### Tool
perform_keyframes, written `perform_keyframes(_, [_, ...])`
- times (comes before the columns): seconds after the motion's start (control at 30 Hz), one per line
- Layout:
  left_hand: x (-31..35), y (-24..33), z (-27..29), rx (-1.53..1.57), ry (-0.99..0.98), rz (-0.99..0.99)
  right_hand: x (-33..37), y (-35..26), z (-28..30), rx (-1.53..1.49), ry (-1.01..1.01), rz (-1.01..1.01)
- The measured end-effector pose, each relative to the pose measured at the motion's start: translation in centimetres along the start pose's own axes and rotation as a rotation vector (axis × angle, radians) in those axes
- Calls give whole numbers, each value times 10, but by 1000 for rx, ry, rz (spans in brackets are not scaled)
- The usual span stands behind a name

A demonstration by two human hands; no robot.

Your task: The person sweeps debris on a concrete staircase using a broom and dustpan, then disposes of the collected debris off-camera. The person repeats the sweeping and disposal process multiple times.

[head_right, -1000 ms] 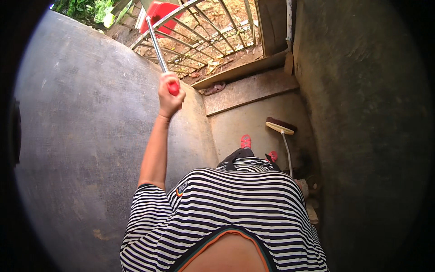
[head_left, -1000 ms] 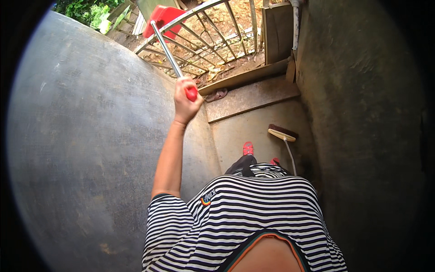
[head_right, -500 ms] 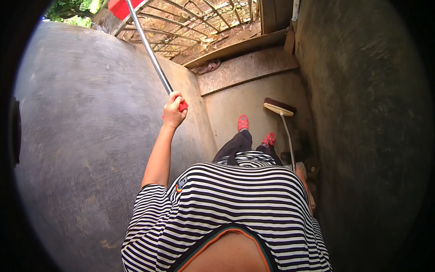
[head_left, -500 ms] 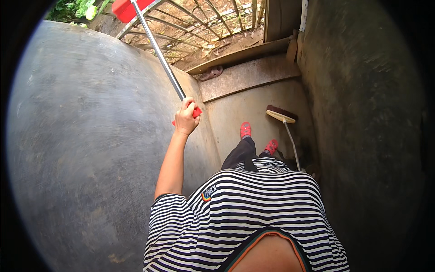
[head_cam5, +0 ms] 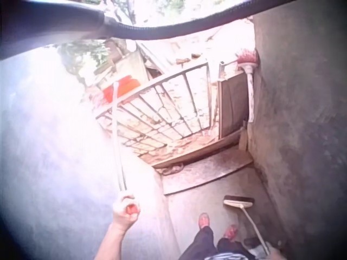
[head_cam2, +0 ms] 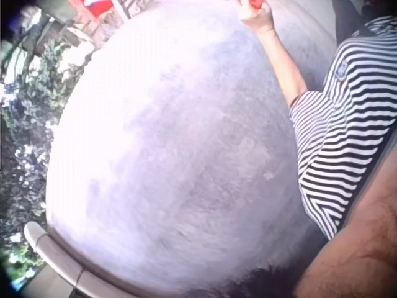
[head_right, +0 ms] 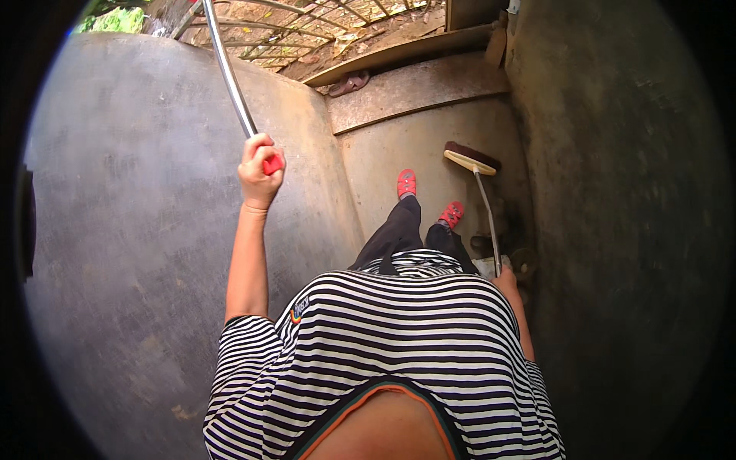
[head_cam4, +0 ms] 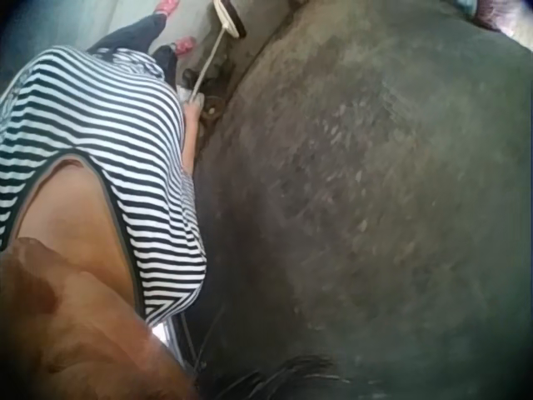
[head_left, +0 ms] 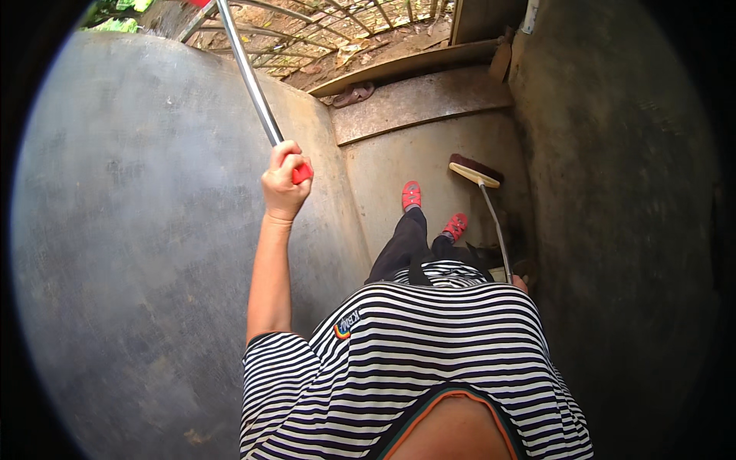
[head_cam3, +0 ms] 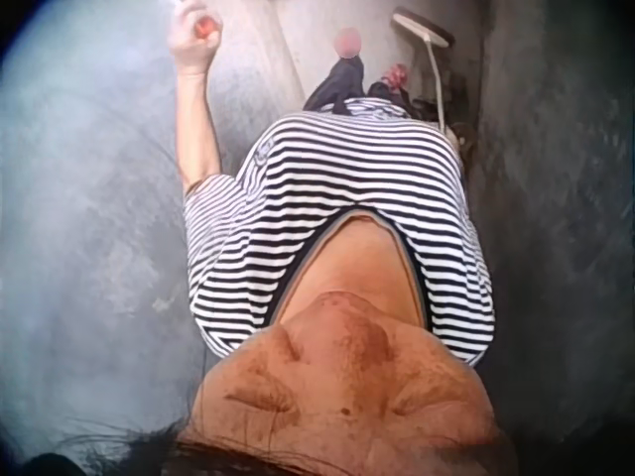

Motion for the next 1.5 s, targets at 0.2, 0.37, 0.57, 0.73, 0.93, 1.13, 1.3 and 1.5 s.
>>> perform_keyframes(0.2, [-21,53,64,96,72,-70,-15,48,-3,127,14,-32])
perform_keyframes(0.37, [-11,103,97,127,87,-108,-30,74,-22,140,-18,-8])
perform_keyframes(0.57, [-6,172,195,563,277,-84,-36,108,-37,113,-16,7])
perform_keyframes(0.73, [15,207,345,1428,710,-68,-46,130,-64,140,-55,22])
perform_keyframes(0.93, [61,247,364,1723,406,-46,-20,131,-41,153,-43,-9])
perform_keyframes(1.13, [101,230,352,1700,367,154,-5,111,-31,188,-61,2])
perform_keyframes(1.3, [101,183,281,1878,232,515,5,85,-25,219,-70,-19])
perform_keyframes(1.5, [139,104,124,1639,359,1085,-1,26,-12,208,21,57])
Point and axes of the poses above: each hand's wrist, its own x-axis away from the middle knuckle, its own z-axis out of the back of the hand, y = z × x, the point moved 6 cm from there along -x, towards the middle knuckle
